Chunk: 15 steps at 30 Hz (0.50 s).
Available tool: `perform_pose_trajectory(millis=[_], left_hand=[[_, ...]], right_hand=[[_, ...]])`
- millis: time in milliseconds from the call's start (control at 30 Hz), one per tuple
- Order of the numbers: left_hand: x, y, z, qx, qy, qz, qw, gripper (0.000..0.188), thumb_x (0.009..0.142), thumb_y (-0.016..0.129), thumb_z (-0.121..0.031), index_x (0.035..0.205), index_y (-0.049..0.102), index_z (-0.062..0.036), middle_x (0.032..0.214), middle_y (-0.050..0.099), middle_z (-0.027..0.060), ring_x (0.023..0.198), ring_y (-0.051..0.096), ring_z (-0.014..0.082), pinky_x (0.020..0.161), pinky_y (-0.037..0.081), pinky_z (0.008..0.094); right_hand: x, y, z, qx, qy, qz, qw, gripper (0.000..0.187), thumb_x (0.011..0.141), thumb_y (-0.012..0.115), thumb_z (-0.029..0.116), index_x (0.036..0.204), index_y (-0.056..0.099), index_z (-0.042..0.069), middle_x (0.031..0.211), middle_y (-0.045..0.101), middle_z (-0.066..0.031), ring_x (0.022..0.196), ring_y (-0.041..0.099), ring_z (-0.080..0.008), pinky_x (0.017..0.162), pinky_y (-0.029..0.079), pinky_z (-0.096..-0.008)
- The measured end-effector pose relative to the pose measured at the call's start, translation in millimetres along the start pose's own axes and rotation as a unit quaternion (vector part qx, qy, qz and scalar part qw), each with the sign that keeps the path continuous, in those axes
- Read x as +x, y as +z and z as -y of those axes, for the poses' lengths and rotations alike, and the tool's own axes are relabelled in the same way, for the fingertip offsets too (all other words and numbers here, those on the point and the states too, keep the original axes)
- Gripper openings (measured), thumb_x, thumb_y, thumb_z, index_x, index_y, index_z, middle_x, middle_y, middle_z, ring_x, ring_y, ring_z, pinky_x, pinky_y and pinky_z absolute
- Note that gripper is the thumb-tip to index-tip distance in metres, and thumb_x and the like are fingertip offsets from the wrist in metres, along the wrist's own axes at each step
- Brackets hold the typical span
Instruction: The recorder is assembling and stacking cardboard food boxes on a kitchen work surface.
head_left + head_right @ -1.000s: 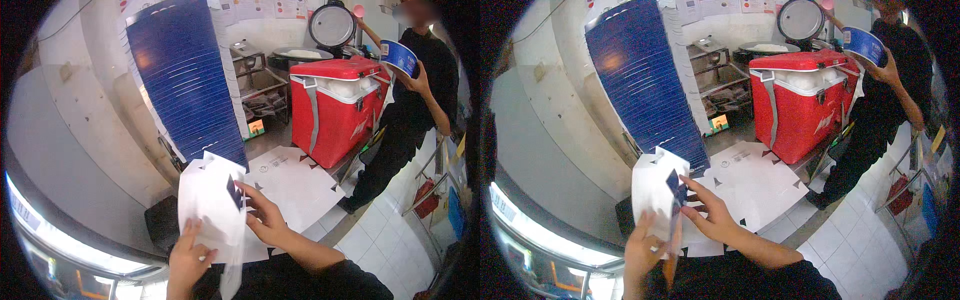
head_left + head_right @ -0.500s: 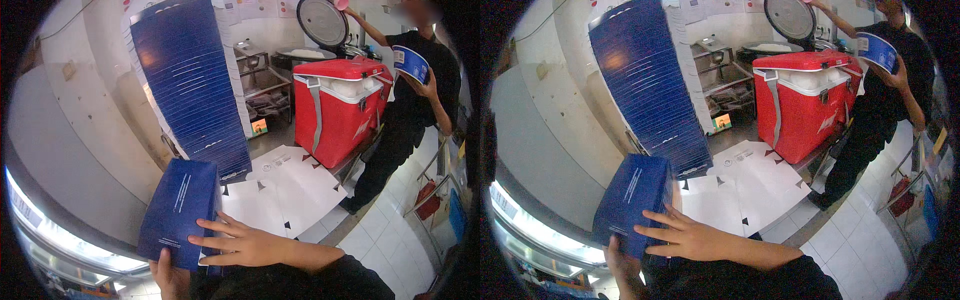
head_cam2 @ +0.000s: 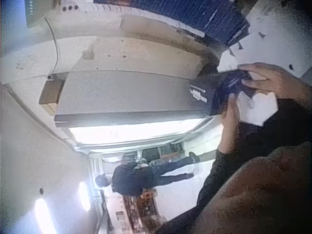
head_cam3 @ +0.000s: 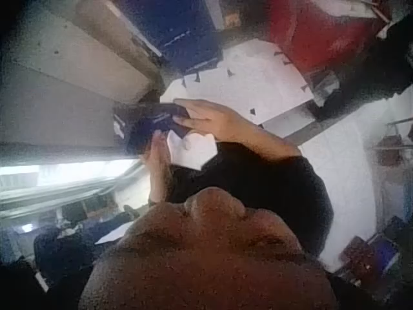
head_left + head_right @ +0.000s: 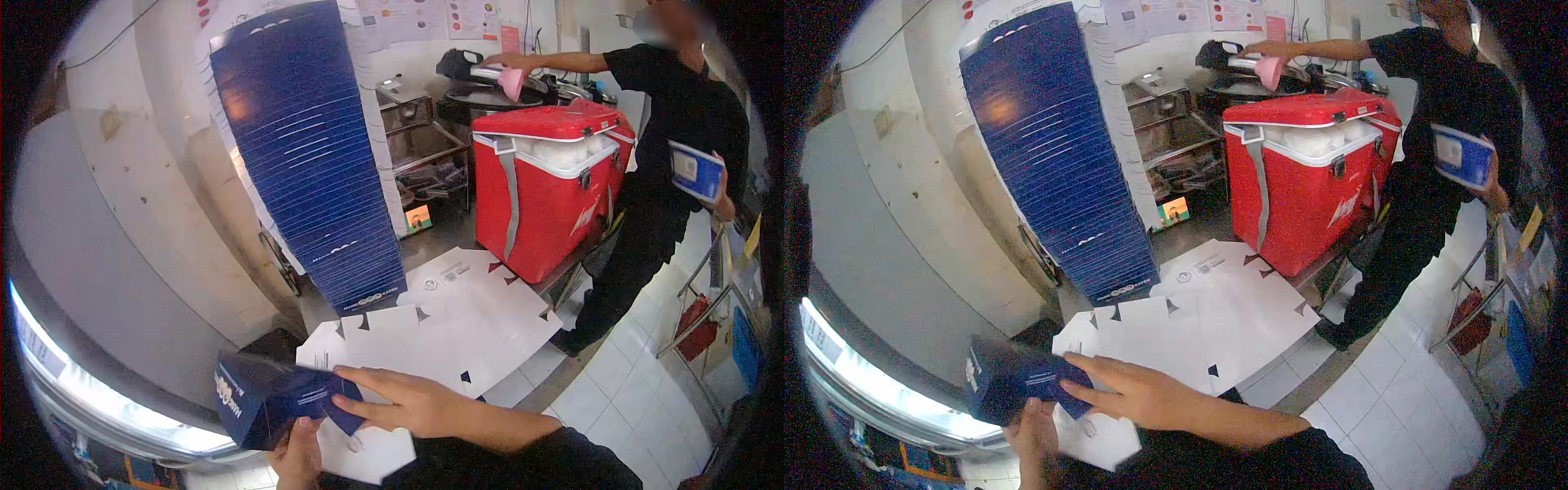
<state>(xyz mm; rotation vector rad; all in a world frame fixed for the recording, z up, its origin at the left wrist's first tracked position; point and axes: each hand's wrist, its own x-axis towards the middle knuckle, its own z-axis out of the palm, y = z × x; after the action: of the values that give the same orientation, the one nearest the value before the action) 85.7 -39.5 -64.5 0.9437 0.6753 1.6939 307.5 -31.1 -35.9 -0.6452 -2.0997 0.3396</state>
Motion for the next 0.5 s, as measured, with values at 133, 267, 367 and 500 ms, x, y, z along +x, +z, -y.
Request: perform_pose_trajectory(millis=[133, 267, 367, 500], left_hand=[[-2, -6, -3, 0.096, -0.055, 0.059, 0.992, 0.046, 0.088, 0.057, 0.006, 0.132, 0.046, -0.0019, 0.123, 0.057, 0.0162, 0.109, 0.06, 0.0312, 0.096, 0.051, 0.0484], [-8, -14, 18, 0.073, -0.018, 0.055, 0.996, 0.04, 0.091, 0.055, 0.002, 0.13, 0.045, 0.0016, 0.123, 0.056, 0.0151, 0.112, 0.057, 0.0285, 0.096, 0.049, 0.0477], [-15, -44, 54, 0.031, -0.101, 0.025, 0.994, 0.042, 0.093, 0.056, 0.0, 0.133, 0.043, 0.0021, 0.125, 0.055, 0.0154, 0.115, 0.056, 0.0286, 0.099, 0.047, 0.0464], [-13, -14, 47, 0.014, -0.076, 0.064, 0.995, 0.041, 0.093, 0.057, -0.002, 0.133, 0.046, -0.0011, 0.128, 0.056, 0.0155, 0.115, 0.057, 0.0292, 0.098, 0.048, 0.0433]], right_hand=[[-11, -15, 3, 0.09, 0.059, 0.046, 0.993, 0.047, 0.078, 0.074, 0.011, 0.125, 0.064, 0.009, 0.14, 0.045, -0.0252, 0.114, 0.057, -0.036, 0.093, 0.05, -0.0405], [-14, 4, -6, 0.068, -0.009, -0.057, 0.996, 0.042, 0.075, 0.077, 0.008, 0.116, 0.069, 0.008, 0.14, 0.046, -0.0244, 0.118, 0.055, -0.0358, 0.096, 0.05, -0.0413], [-21, 16, -4, 0.165, 0.033, -0.177, 0.97, 0.037, 0.074, 0.079, 0.011, 0.11, 0.071, 0.007, 0.14, 0.048, -0.0205, 0.119, 0.055, -0.0368, 0.098, 0.046, -0.0417], [-17, 18, -6, 0.068, 0.054, -0.159, 0.984, 0.036, 0.073, 0.08, 0.007, 0.108, 0.071, 0.004, 0.139, 0.047, -0.0223, 0.123, 0.053, -0.0363, 0.1, 0.047, -0.0437]])
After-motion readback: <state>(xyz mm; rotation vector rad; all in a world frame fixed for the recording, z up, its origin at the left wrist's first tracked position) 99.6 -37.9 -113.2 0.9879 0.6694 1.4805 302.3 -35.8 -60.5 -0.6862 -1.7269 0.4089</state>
